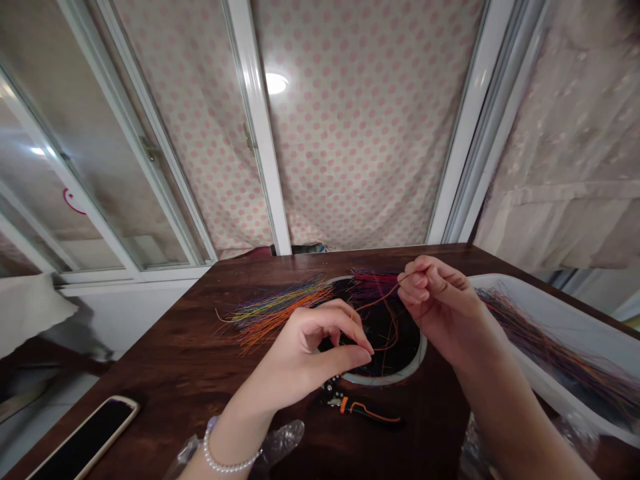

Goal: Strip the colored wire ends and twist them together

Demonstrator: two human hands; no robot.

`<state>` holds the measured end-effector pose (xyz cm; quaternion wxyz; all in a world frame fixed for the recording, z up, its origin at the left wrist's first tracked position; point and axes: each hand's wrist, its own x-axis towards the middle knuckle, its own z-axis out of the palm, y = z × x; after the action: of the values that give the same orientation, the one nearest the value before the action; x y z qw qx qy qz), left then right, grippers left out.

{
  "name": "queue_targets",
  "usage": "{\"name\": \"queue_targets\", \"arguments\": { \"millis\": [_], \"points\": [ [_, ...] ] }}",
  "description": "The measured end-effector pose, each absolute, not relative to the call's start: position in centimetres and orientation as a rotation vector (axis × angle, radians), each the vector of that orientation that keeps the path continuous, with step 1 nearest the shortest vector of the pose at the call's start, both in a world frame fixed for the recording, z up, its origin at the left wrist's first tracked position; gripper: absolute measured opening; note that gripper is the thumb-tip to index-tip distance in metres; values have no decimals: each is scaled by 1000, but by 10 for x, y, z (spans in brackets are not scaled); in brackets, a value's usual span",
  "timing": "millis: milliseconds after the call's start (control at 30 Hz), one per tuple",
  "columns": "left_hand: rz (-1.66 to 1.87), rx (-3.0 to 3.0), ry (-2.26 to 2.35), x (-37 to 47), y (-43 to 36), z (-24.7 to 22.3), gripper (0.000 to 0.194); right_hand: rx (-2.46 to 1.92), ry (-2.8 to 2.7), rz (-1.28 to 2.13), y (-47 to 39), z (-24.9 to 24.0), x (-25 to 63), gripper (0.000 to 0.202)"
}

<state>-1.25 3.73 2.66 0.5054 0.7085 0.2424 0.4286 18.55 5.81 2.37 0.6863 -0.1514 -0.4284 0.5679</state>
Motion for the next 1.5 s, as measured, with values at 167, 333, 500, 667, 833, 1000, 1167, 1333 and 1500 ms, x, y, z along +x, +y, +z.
{"name": "queue_targets", "arguments": {
  "millis": [167,333,500,667,833,1000,1167,1333,1500],
  "points": [
    [1021,1588,461,-14,37,24,24,-346,-817,1328,62,25,188,28],
    [839,1463,537,-11,38,17,28,-330,-834,1256,63,25,192,29],
    [704,1477,645,-6,40,15,26,-325,-903,1177,61,28,194,25],
    [615,1478,739,1,42,12,24,-374,-1003,1098,55,30,194,19],
    [473,1532,694,10,42,4,25,-397,-1079,1041,54,28,194,16],
    [587,1600,621,13,45,1,29,-386,-1041,1016,56,27,197,16],
    [458,1521,460,12,46,1,38,-352,-1042,1051,58,27,200,13],
    [404,1538,480,13,43,1,42,-401,-1101,1101,59,27,204,12],
    [476,1570,574,9,41,5,36,-416,-1110,1140,58,29,206,14]
  ]
}}
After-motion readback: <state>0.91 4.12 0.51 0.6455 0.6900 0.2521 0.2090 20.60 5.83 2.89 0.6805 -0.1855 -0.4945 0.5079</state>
